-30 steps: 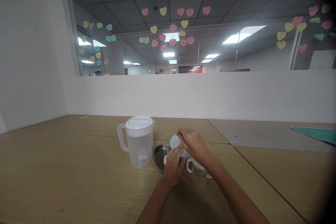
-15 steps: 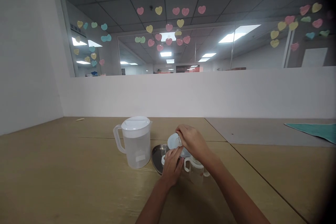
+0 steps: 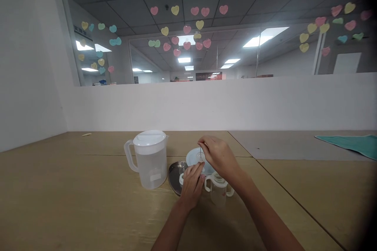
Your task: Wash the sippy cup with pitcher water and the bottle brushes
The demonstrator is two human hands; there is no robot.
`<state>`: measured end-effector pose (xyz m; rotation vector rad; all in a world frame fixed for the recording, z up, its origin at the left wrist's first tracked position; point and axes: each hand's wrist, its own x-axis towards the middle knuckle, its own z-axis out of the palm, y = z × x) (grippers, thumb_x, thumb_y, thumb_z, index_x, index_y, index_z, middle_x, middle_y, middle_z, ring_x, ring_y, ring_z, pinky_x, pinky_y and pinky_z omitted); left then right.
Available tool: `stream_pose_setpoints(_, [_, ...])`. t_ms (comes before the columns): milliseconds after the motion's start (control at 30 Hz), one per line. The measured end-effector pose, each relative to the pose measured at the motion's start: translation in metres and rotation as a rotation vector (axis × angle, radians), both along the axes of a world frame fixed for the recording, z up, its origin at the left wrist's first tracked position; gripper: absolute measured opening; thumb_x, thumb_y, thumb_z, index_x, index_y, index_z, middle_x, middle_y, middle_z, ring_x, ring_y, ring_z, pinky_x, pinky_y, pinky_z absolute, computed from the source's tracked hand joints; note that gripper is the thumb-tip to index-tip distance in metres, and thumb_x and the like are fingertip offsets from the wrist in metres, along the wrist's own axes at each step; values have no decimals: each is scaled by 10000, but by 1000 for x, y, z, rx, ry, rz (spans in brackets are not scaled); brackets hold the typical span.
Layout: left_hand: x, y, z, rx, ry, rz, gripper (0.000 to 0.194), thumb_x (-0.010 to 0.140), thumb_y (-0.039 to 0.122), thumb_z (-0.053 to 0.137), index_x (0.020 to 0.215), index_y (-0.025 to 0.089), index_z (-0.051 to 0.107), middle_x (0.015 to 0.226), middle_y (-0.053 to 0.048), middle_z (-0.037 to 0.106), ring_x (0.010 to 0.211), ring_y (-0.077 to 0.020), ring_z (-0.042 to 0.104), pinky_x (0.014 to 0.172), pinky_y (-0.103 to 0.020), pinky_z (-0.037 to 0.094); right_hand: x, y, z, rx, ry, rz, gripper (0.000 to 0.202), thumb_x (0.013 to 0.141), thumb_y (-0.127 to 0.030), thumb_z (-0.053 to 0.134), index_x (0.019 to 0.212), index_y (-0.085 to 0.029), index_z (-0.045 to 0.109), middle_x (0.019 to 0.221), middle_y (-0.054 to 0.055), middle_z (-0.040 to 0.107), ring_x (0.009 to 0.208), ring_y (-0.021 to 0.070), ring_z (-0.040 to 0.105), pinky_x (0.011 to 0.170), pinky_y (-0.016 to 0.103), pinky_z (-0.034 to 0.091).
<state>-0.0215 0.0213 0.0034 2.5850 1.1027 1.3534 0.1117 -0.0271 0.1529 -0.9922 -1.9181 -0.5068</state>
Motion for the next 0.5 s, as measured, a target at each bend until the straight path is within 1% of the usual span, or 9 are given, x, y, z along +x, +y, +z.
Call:
stream_pose_setpoints(167, [0, 0, 0, -16, 4, -15, 423, 933, 331, 297, 1340, 240, 366, 1326, -70, 470, 1178, -220, 424, 983, -438, 338, 1, -4, 3, 78, 19, 9, 158, 874, -153, 412, 812, -164, 557, 733, 43, 632, 694, 145, 591, 629, 237, 414])
stream_pose_setpoints(367, [2, -1, 1, -17, 19, -8, 428, 930, 334, 300, 1344, 241, 357, 1337, -67, 458, 1178, -212, 422, 988, -429, 335, 5, -8, 7, 114, 35, 6, 155, 870, -157, 428, 799, -163, 565, 706, 29, 628, 661, 138, 583, 602, 234, 408])
stream_pose_setpoints(500, [3, -3, 2, 2, 33, -2, 429, 927, 331, 310, 1343, 241, 356, 1334, -68, 461, 1172, -212, 423, 983, -426, 343, 7, -11, 9, 148, 50, -1, 154, 871, -162, 431, 800, -164, 568, 707, 28, 627, 659, 136, 580, 616, 239, 408])
